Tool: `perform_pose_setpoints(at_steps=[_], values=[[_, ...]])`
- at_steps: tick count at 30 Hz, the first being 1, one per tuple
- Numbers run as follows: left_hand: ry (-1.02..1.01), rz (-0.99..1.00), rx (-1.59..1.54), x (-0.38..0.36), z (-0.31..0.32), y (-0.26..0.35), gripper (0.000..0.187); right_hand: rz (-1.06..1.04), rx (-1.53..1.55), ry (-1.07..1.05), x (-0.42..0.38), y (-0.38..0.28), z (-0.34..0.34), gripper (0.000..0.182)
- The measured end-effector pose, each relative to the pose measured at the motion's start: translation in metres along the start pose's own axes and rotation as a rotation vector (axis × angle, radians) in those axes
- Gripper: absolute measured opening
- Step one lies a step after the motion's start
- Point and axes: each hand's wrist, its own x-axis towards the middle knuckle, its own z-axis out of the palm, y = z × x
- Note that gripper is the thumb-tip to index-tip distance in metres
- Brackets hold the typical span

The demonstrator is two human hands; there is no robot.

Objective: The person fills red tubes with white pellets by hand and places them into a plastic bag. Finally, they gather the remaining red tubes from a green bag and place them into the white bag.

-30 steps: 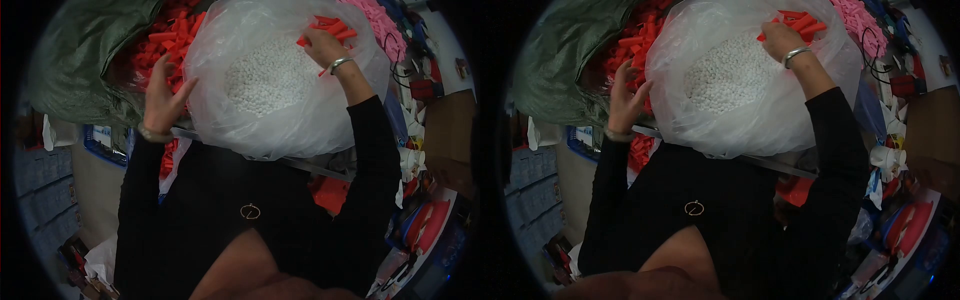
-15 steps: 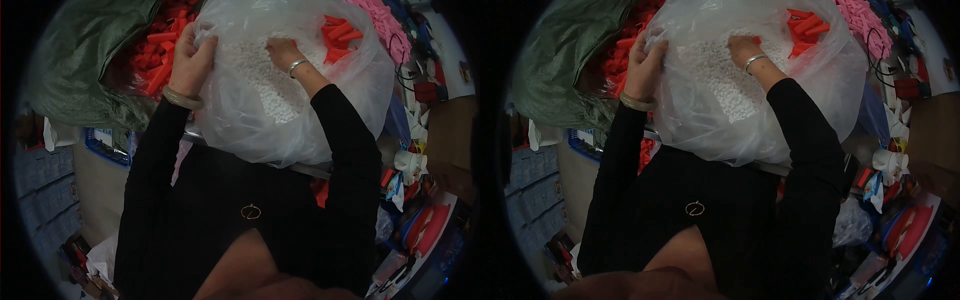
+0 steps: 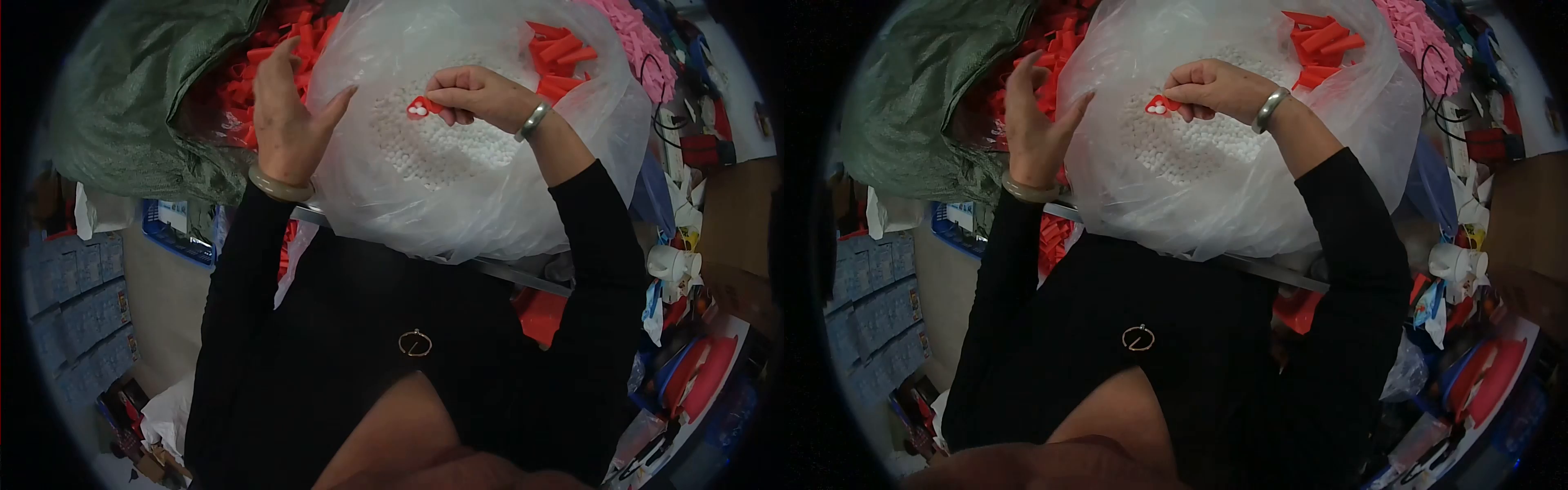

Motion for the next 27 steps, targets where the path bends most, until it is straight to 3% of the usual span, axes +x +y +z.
perform_pose_setpoints(at_steps=[1, 3, 4, 6, 7, 9, 10, 12, 14, 16, 18, 20, 22, 27], values=[[0.002, 0.003, -0.004, 0.004, -0.007, 0.007, 0.053, -0.026, 0.044, -0.019, -0.007, -0.002, -0.002, 0.022], [0.078, 0.378, -0.006, 0.01, -0.017, 0.019, 0.06, -0.051, 0.085, -0.032, -0.022, -0.009, -0.003, 0.022], [0.08, 0.378, -0.008, 0.007, -0.015, 0.027, 0.06, -0.08, 0.086, -0.045, -0.029, -0.015, -0.002, 0.021], [-0.318, 0.324, -0.534, 0.0, -0.003, 0.047, 0.055, -0.113, 0.08, -0.059, -0.039, -0.024, 0.0, 0.021], [-0.313, 0.326, -0.532, -0.007, 0.01, 0.05, 0.055, -0.153, 0.065, -0.06, -0.043, -0.028, 0.001, 0.021], [-0.513, 0.165, -0.864, -0.022, 0.037, 0.051, 0.04, -0.195, 0.046, -0.054, -0.051, -0.035, 0.005, 0.021], [-0.514, 0.173, -0.868, -0.024, 0.041, 0.05, 0.04, -0.143, -0.036, 0.06, -0.055, -0.039, 0.009, 0.02], [-0.71, -0.086, -0.905, -0.028, 0.044, 0.052, 0.028, -0.086, -0.117, 0.181, -0.061, -0.041, 0.021, 0.019], [-0.707, -0.13, -0.968, -0.035, 0.047, 0.059, 0.024, -0.181, -0.347, 0.492, -0.064, -0.036, 0.037, 0.02], [-0.7, -0.176, -1.031, -0.041, 0.05, 0.061, 0.02, -0.218, -0.457, 0.577, -0.068, -0.043, 0.058, 0.018], [-0.594, -0.158, -1.045, -0.045, 0.055, 0.059, 0.018, -0.412, -0.62, 0.783, -0.067, -0.04, 0.078, 0.014], [-0.498, -0.1, -1.041, -0.045, 0.06, 0.056, 0.019, -0.467, -0.69, 0.726, -0.064, -0.039, 0.094, 0.019], [-0.401, -0.046, -1.033, -0.043, 0.061, 0.055, 0.02, -0.622, -0.793, 0.939, -0.055, -0.031, 0.107, 0.035], [-0.342, -0.054, -0.977, -0.037, 0.045, 0.063, 0.022, -0.56, -0.877, 1.001, -0.047, -0.032, 0.124, 0.05]])
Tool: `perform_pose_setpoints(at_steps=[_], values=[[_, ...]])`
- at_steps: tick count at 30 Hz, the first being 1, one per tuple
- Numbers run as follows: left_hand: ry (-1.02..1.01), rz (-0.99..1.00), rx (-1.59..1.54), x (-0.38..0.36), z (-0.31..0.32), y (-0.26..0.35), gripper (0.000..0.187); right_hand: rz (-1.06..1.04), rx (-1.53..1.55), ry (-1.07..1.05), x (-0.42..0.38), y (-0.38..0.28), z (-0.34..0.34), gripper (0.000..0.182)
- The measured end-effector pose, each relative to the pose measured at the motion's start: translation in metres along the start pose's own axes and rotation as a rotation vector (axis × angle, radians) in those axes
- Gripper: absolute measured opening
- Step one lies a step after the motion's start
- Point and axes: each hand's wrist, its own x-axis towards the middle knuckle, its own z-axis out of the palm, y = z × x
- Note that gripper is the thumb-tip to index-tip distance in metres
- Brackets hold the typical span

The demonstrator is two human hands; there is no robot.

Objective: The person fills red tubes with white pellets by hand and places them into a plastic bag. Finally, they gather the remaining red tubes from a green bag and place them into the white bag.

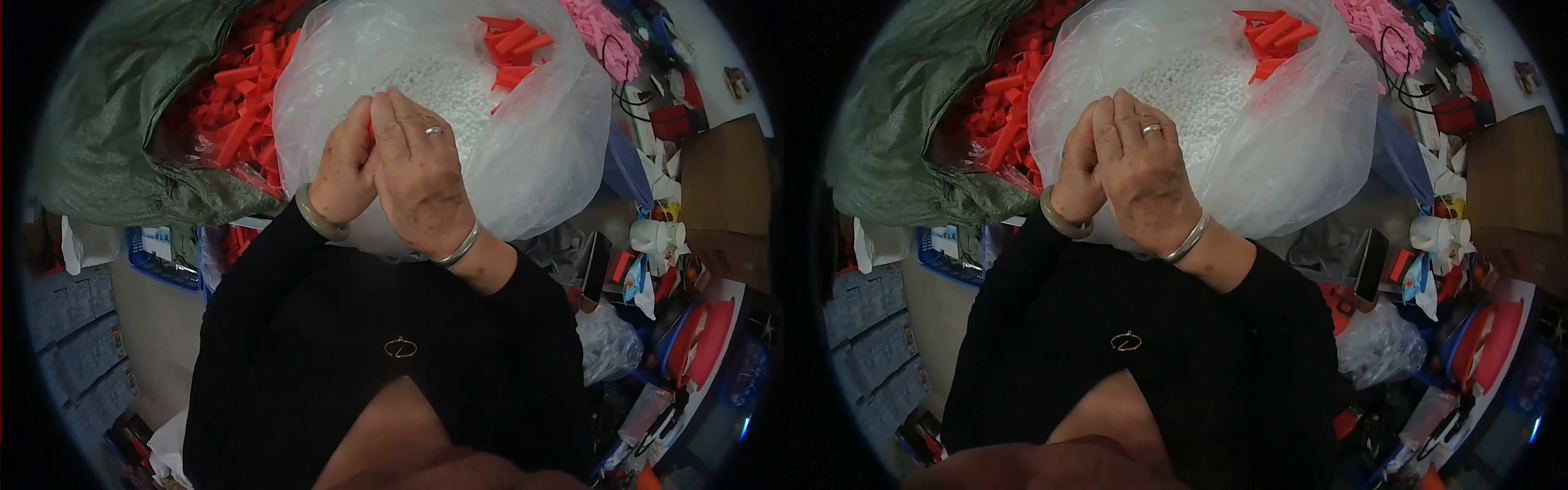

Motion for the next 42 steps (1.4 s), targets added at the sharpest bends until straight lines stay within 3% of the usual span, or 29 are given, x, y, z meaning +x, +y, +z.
perform_pose_setpoints(at_steps=[5, 7, 8, 9, 11, 12, 13, 14, 16, 20, 22, 23, 25, 27, 30, 32, 33, 35, 38, 42], values=[[0.011, 0.005, 0.24, -0.006, -0.022, -0.007, 0.022, -0.008, 0.009, 0.001, 0.002, -0.001, 0.009, 0.048], [0.027, 0.018, 0.346, -0.01, -0.04, 0.003, 0.023, -0.061, 0.364, -0.045, 0.009, 0.013, 0.011, 0.044], [0.023, -0.155, 0.281, -0.013, -0.053, 0.021, 0.023, -0.066, 0.366, -0.044, 0.015, 0.022, 0.008, 0.044], [0.016, -0.331, 0.214, -0.018, -0.067, 0.036, 0.024, -0.021, 0.278, -0.126, 0.021, 0.032, 0.001, 0.039], [-0.004, -0.311, 0.304, -0.038, -0.112, 0.045, 0.025, 0.032, -0.039, -0.228, 0.029, 0.078, -0.008, 0.028], [-0.098, -0.4, 0.479, -0.048, -0.139, 0.055, 0.025, 0.03, -0.269, -0.25, 0.033, 0.112, -0.011, 0.023], [-0.192, -0.493, 0.656, -0.062, -0.163, 0.064, 0.026, 0.17, -0.428, -0.362, 0.039, 0.137, -0.013, 0.019], [-0.189, -0.502, 0.657, -0.08, -0.182, 0.068, 0.026, 0.31, -0.584, -0.474, 0.041, 0.154, -0.014, 0.018], [-0.336, -0.484, 1.249, -0.111, -0.208, 0.074, 0.029, 0.4, -0.796, -0.601, 0.039, 0.175, -0.008, 0.017], [-0.199, -0.423, 1.338, -0.122, -0.213, 0.071, 0.033, 0.409, -0.879, -0.6, 0.023, 0.21, 0.017, 0.014], [-0.058, -0.445, 0.989, -0.109, -0.202, 0.062, 0.03, 0.473, -0.856, -0.62, 0.027, 0.207, 0.018, 0.016], [-0.058, -0.451, 0.989, -0.101, -0.192, 0.059, 0.03, 0.47, -0.854, -0.624, 0.028, 0.202, 0.018, 0.016], [0.083, -0.49, 0.62, -0.082, -0.165, 0.051, 0.032, 0.373, -0.749, -0.575, 0.035, 0.182, 0.015, 0.012], [0.047, -0.455, 0.471, -0.064, -0.131, 0.034, 0.035, 0.346, -0.699, -0.673, 0.048, 0.16, 0.016, 0.014], [-0.016, -0.581, 0.385, -0.056, -0.095, -0.005, 0.044, 0.315, -0.626, -0.822, 0.05, 0.147, 0.027, 0.017], [0.052, -0.346, 0.302, -0.056, -0.075, -0.031, 0.051, 0.305, -0.597, -0.88, 0.043, 0.151, 0.036, 0.018], [0.053, -0.348, 0.303, -0.056, -0.067, -0.039, 0.051, 0.319, -0.582, -0.852, 0.037, 0.157, 0.044, 0.018], [0.185, -0.581, 0.039, -0.054, -0.056, -0.049, 0.05, 0.331, -0.565, -0.825, 0.032, 0.161, 0.052, 0.017], [0.145, -0.739, -0.082, -0.047, -0.056, -0.052, 0.045, 0.303, -0.414, -0.829, 0.027, 0.159, 0.061, 0.017], [0.264, -0.728, -0.192, -0.022, -0.04, -0.024, 0.039, 0.263, 0.003, -0.878, 0.007, 0.146, 0.083, 0.018]])
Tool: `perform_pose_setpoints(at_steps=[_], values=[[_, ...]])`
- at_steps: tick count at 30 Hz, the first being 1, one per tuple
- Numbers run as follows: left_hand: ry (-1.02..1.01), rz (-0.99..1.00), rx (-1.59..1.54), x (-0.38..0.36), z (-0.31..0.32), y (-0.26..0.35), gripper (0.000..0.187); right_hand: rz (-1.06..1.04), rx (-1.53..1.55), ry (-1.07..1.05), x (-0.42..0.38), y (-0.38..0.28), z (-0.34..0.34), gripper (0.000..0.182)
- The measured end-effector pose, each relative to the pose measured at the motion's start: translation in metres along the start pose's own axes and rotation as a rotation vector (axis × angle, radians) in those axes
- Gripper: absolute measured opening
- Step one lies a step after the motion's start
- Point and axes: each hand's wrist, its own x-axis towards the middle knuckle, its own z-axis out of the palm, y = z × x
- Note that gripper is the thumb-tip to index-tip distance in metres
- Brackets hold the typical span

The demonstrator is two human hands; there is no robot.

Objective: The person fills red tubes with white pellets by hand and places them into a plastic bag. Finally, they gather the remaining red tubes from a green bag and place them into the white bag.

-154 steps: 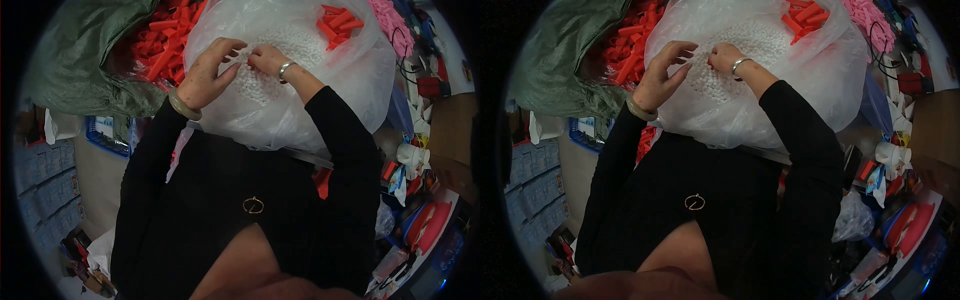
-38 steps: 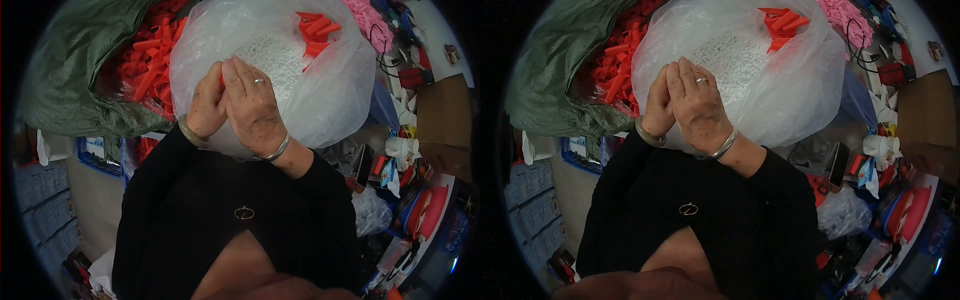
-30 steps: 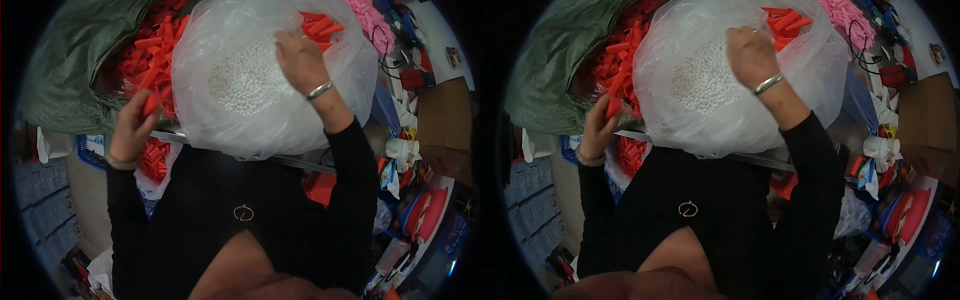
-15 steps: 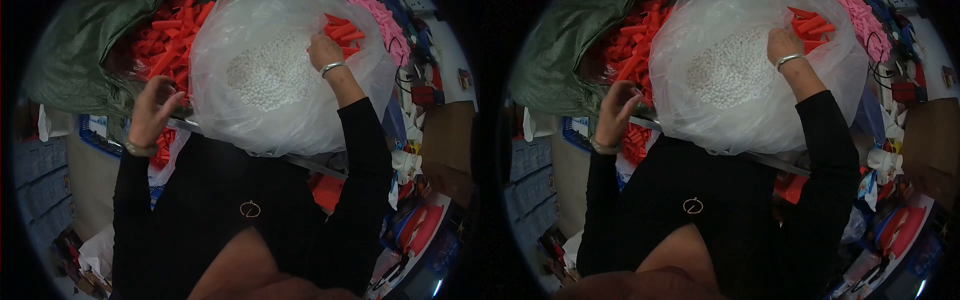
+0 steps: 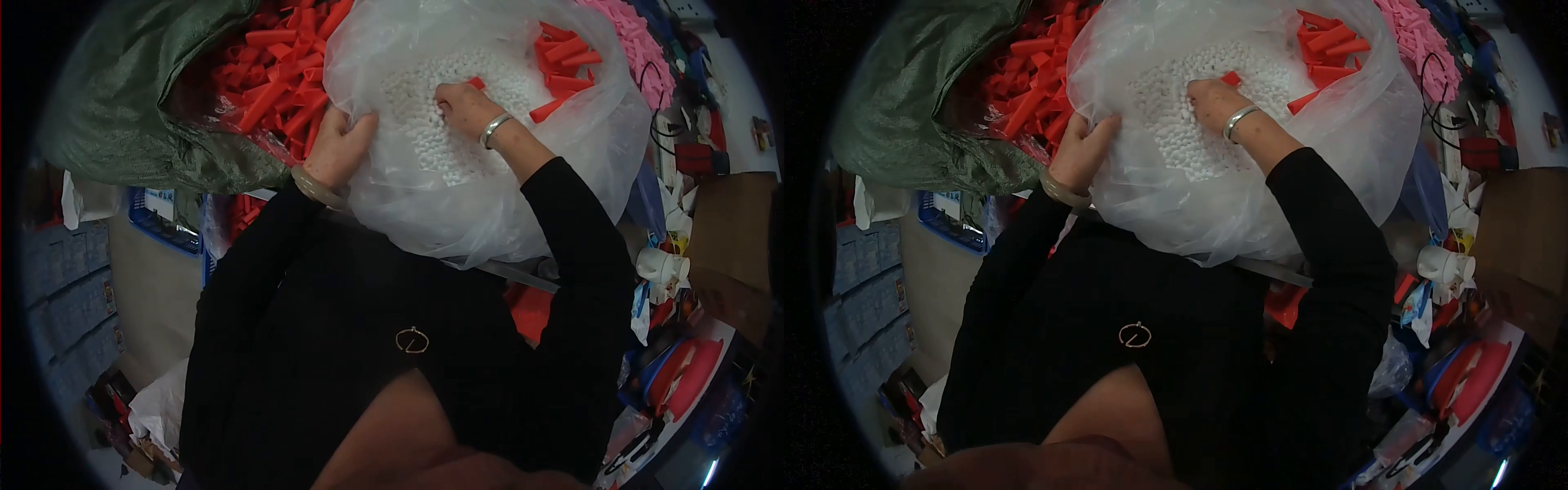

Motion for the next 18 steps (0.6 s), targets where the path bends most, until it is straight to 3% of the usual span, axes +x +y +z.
perform_pose_setpoints(at_steps=[1, 5, 7, 9, 11, 12, 14, 15, 17, 18], values=[[0.0, 0.04, -0.029, -0.002, 0.005, 0.008, 0.038, -0.104, 0.16, 0.005, -0.001, -0.005, 0.006, 0.02], [0.003, 0.034, -0.013, -0.005, 0.004, 0.014, 0.038, -0.177, 0.208, 0.012, -0.005, -0.024, 0.009, 0.019], [-0.041, 0.043, 0.005, -0.006, -0.008, 0.012, 0.038, -0.031, 0.857, -0.29, -0.007, -0.028, -0.003, 0.019], [-0.086, 0.048, 0.023, -0.008, -0.022, 0.008, 0.039, -0.007, 0.895, -0.296, -0.02, -0.036, -0.029, 0.019], [0.025, 0.421, 0.344, -0.01, -0.032, 0.005, 0.047, -0.006, 0.918, -0.286, -0.027, -0.032, -0.047, 0.018], [0.026, 0.422, 0.346, -0.013, -0.033, 0.012, 0.047, -0.008, 0.918, -0.285, -0.03, -0.029, -0.054, 0.018], [0.487, 0.808, 0.945, -0.022, -0.034, 0.039, 0.057, -0.025, 0.966, -0.298, -0.037, -0.028, -0.067, 0.017], [0.489, 0.81, 0.944, -0.023, -0.032, 0.049, 0.057, -0.027, 0.965, -0.297, -0.04, -0.028, -0.073, 0.017], [0.209, 1.08, 1.055, -0.024, -0.023, 0.062, 0.059, -0.072, 1.0, -0.355, -0.046, -0.031, -0.084, 0.017], [0.214, 1.085, 1.055, -0.022, -0.013, 0.062, 0.059, -0.076, 0.996, -0.353, -0.049, -0.033, -0.088, 0.017]])
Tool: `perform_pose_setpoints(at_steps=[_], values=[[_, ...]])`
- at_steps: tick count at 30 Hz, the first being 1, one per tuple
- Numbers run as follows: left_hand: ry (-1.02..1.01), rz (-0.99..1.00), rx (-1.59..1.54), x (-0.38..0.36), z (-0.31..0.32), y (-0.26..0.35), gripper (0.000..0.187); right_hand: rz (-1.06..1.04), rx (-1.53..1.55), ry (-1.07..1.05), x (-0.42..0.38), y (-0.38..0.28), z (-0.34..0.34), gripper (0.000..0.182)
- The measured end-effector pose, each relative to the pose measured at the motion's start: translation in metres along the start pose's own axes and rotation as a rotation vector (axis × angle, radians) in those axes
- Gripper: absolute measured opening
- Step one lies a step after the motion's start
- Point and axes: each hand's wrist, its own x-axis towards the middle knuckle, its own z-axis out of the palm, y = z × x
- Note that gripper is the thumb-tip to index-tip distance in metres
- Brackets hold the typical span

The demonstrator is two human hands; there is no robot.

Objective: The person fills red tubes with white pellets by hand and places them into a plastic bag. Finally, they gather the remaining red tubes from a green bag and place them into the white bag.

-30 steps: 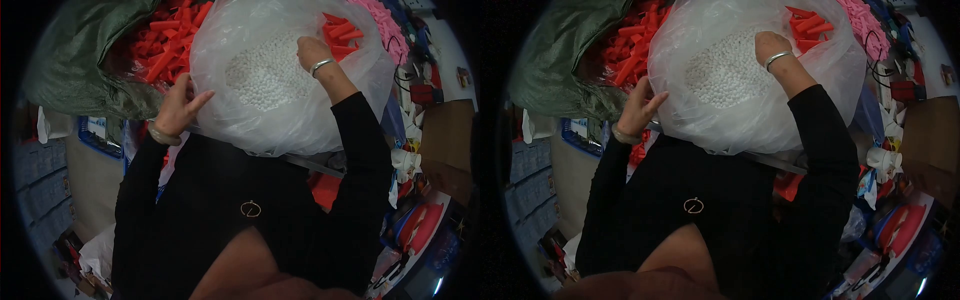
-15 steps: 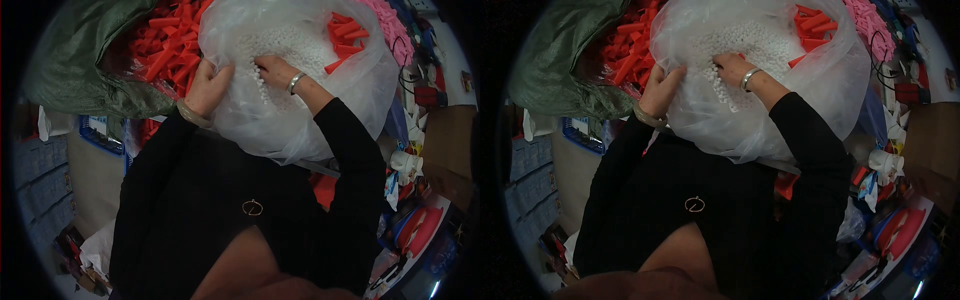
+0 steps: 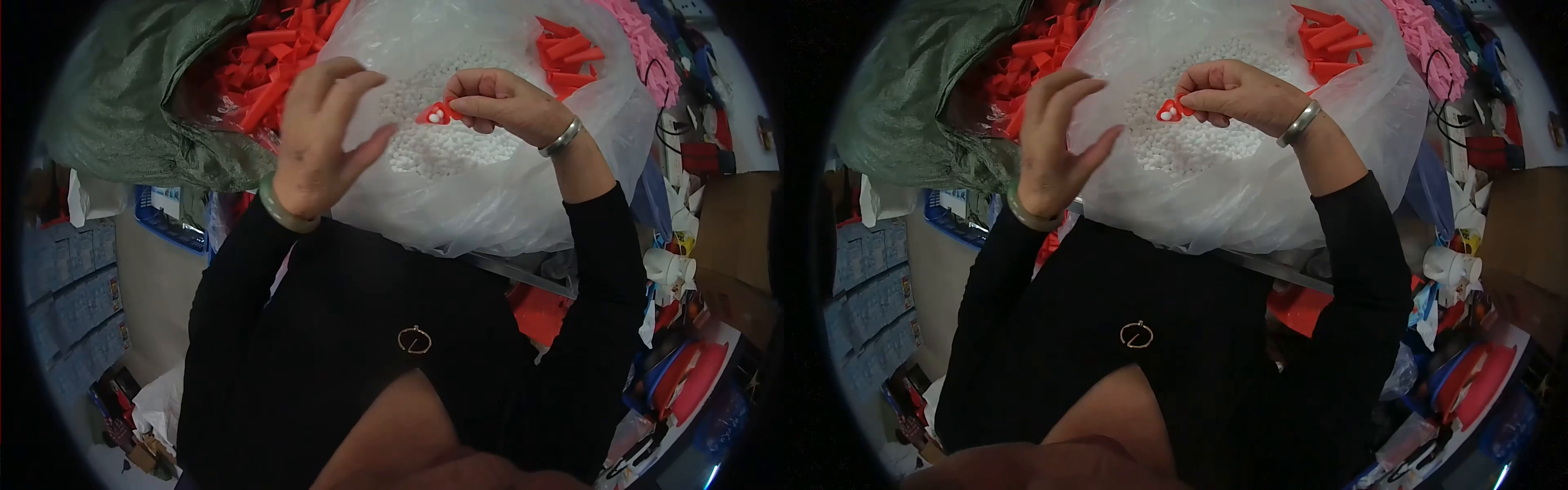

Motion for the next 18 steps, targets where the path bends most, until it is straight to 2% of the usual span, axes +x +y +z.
perform_pose_setpoints(at_steps=[2, 3, 5, 6, 8, 9, 11, 12, 14, 15, 18], values=[[-0.166, 0.029, -0.424, 0.008, 0.024, 0.014, 0.05, -0.046, -0.003, 0.0, -0.008, -0.008, 0.003, 0.018], [-0.164, 0.034, -0.425, 0.008, 0.038, 0.015, 0.05, -0.049, -0.006, 0.005, -0.011, -0.012, 0.003, 0.018], [-0.284, -0.048, -0.856, 0.004, 0.064, 0.015, 0.036, -0.08, -0.073, 0.009, -0.019, -0.018, 0.004, 0.019], [-0.283, -0.04, -0.859, 0.001, 0.07, 0.015, 0.036, -0.081, -0.077, 0.017, -0.023, -0.02, 0.008, 0.019], [-0.403, -0.195, -0.894, -0.002, 0.078, 0.017, 0.024, -0.135, -0.152, 0.378, -0.03, -0.022, 0.022, 0.018], [-0.404, -0.191, -0.896, -0.002, 0.078, 0.019, 0.024, -0.135, -0.152, 0.382, -0.032, -0.021, 0.031, 0.018], [-0.475, -0.408, -0.989, -0.005, 0.076, 0.027, 0.018, -0.309, -0.256, 0.712, -0.034, -0.017, 0.052, 0.017], [-0.478, -0.407, -0.993, -0.006, 0.078, 0.029, 0.018, -0.406, -0.382, 0.764, -0.033, -0.016, 0.061, 0.015], [-0.264, -0.422, -1.163, -0.009, 0.082, 0.032, 0.017, -0.632, -0.691, 0.827, -0.026, -0.008, 0.072, 0.016], [-0.269, -0.418, -1.172, -0.009, 0.081, 0.031, 0.017, -0.706, -0.835, 0.847, -0.026, -0.012, 0.078, 0.021], [-0.241, -0.381, -1.13, -0.003, 0.068, 0.03, 0.022, -0.719, -0.915, 0.964, -0.02, -0.007, 0.097, 0.027]])
